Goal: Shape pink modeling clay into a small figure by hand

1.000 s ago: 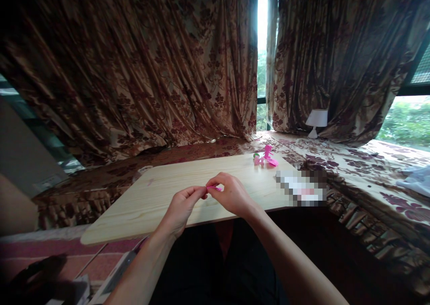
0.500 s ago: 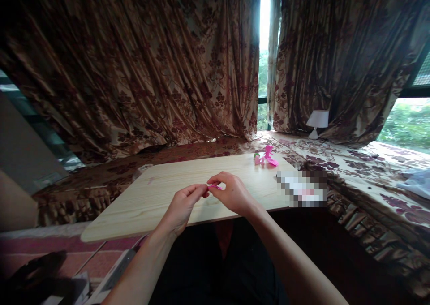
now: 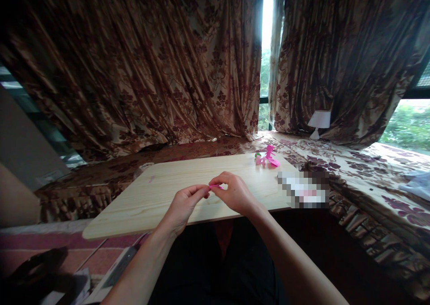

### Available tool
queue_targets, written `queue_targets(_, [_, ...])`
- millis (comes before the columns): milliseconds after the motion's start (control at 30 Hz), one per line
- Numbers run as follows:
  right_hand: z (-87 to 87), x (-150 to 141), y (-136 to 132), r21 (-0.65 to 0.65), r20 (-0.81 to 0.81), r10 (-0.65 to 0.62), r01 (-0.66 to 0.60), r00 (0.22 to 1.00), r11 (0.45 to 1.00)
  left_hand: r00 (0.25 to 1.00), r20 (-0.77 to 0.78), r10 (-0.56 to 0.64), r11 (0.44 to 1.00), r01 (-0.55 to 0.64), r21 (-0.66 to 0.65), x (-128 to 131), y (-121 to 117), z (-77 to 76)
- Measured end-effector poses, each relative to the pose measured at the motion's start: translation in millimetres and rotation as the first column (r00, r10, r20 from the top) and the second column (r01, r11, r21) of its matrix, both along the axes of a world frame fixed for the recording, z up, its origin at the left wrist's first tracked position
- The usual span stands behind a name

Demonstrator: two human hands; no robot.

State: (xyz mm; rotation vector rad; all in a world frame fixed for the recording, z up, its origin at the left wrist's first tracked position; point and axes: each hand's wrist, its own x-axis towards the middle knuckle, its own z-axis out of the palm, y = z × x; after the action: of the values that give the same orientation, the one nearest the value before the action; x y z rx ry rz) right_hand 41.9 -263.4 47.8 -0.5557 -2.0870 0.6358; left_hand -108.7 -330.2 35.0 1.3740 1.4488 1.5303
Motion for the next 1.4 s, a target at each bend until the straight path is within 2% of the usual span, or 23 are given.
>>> queue_targets(167, [-2.7, 0.4, 3.5, -0.002, -0.011, -0.017, 0.017, 1.0, 1.0, 1.0, 0.021, 0.013, 1.0, -0.012, -0.008, -1.7, 2.0, -1.3])
queue_targets(433, [2.9, 4.5, 2.8, 0.01, 0.022, -0.004, 0.004, 1.0, 1.0, 0.999, -0.037, 0.008, 1.0, -0.008, -0.001, -6.4, -0.4, -4.1])
queue_targets(667, [0.5, 4.7, 3.7, 0.005, 0.001, 0.003, -0.003, 1.0, 1.0, 0.998, 0.066, -0.009, 1.0, 0.011, -0.026, -2.5, 2.3, -0.7])
queue_targets(1033, [0.8, 3.6, 3.6, 0.002, 0.005, 0.03, -0.03, 1.0, 1.0, 0.997, -0.08, 0.006, 0.999, -0.003, 0.036, -7.7, 0.5, -2.0])
queue_targets(1200, [2.7, 5.2, 1.8, -0.011, 0.011, 0.017, -0.017, 1.0, 1.0, 1.0, -0.02, -0.022, 1.0, 0.023, 0.022, -2.9, 0.3, -1.2])
queue_targets(1400, [3.6, 5.4, 1.1, -0.031, 0.009, 0.021, -0.02, 1.0, 0.999, 0.997, -0.076, 0.014, 0.997, -0.009, 0.072, -3.1, 2.8, -4.7])
